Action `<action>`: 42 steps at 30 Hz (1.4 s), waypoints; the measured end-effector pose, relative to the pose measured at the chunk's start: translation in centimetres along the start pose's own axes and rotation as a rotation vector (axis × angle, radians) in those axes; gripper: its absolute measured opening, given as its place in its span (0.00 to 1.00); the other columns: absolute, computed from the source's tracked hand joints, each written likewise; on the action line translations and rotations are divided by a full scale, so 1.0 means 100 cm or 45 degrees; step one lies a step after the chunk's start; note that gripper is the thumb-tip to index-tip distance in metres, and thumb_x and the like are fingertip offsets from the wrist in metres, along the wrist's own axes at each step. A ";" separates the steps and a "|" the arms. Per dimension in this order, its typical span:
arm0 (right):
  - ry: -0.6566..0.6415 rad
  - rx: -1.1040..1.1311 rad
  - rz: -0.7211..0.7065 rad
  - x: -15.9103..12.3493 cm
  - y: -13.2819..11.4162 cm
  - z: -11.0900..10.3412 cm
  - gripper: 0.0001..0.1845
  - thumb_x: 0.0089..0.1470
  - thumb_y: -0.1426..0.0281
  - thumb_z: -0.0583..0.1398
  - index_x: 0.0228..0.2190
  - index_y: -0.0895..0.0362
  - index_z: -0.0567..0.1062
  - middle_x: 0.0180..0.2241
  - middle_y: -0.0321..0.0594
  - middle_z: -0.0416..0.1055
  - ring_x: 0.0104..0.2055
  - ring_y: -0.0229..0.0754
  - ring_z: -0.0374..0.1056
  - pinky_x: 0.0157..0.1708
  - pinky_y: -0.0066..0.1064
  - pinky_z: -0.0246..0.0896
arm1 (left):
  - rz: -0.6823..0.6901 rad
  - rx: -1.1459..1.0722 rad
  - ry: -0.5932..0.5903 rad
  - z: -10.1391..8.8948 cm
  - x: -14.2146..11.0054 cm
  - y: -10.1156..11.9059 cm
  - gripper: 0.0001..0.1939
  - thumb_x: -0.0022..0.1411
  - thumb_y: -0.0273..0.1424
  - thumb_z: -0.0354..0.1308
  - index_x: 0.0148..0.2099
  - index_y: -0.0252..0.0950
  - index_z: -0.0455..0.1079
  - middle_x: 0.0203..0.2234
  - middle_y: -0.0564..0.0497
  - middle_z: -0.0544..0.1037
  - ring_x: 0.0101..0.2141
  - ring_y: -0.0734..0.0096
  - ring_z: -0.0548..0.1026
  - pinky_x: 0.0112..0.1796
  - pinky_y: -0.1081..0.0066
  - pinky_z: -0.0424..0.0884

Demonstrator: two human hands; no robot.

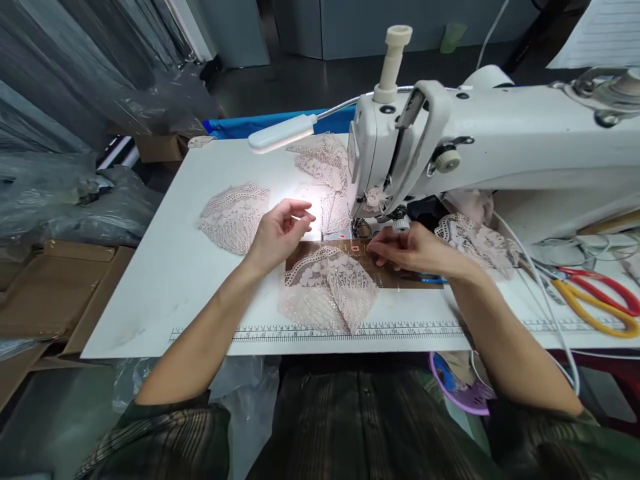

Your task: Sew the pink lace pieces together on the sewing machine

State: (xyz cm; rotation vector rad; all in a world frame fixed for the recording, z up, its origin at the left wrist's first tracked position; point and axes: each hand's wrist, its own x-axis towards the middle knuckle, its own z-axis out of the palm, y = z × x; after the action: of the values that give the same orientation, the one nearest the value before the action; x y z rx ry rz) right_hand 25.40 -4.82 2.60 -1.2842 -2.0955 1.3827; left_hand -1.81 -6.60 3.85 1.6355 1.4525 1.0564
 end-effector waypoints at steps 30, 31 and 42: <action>0.074 -0.448 -0.911 0.003 0.009 0.079 0.16 0.63 0.69 0.53 0.49 0.51 0.75 0.48 0.47 0.70 0.50 0.47 0.69 0.48 0.41 0.71 | -0.136 1.289 0.014 -0.141 -0.044 -0.026 0.11 0.64 0.33 0.52 0.44 0.37 0.72 0.39 0.45 0.75 0.38 0.61 0.73 0.38 0.64 0.67; 0.082 -0.434 -0.909 0.004 0.009 0.079 0.15 0.63 0.69 0.53 0.48 0.51 0.75 0.48 0.46 0.70 0.49 0.47 0.70 0.48 0.41 0.71 | -0.032 1.169 0.025 -0.133 -0.039 -0.029 0.12 0.66 0.36 0.51 0.46 0.37 0.71 0.40 0.46 0.75 0.39 0.63 0.73 0.39 0.65 0.67; 0.066 -0.344 -0.840 0.006 0.004 0.076 0.13 0.64 0.68 0.52 0.42 0.55 0.76 0.46 0.47 0.71 0.46 0.44 0.70 0.46 0.38 0.71 | 0.092 0.952 -0.014 -0.085 -0.019 -0.027 0.10 0.68 0.32 0.47 0.33 0.37 0.61 0.32 0.50 0.70 0.33 0.68 0.69 0.34 0.68 0.64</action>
State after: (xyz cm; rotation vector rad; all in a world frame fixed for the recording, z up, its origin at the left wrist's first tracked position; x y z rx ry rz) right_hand 20.24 -8.58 -1.53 -0.5881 -2.4097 0.7920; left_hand -10.76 -8.24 4.83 2.1989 1.9290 0.5474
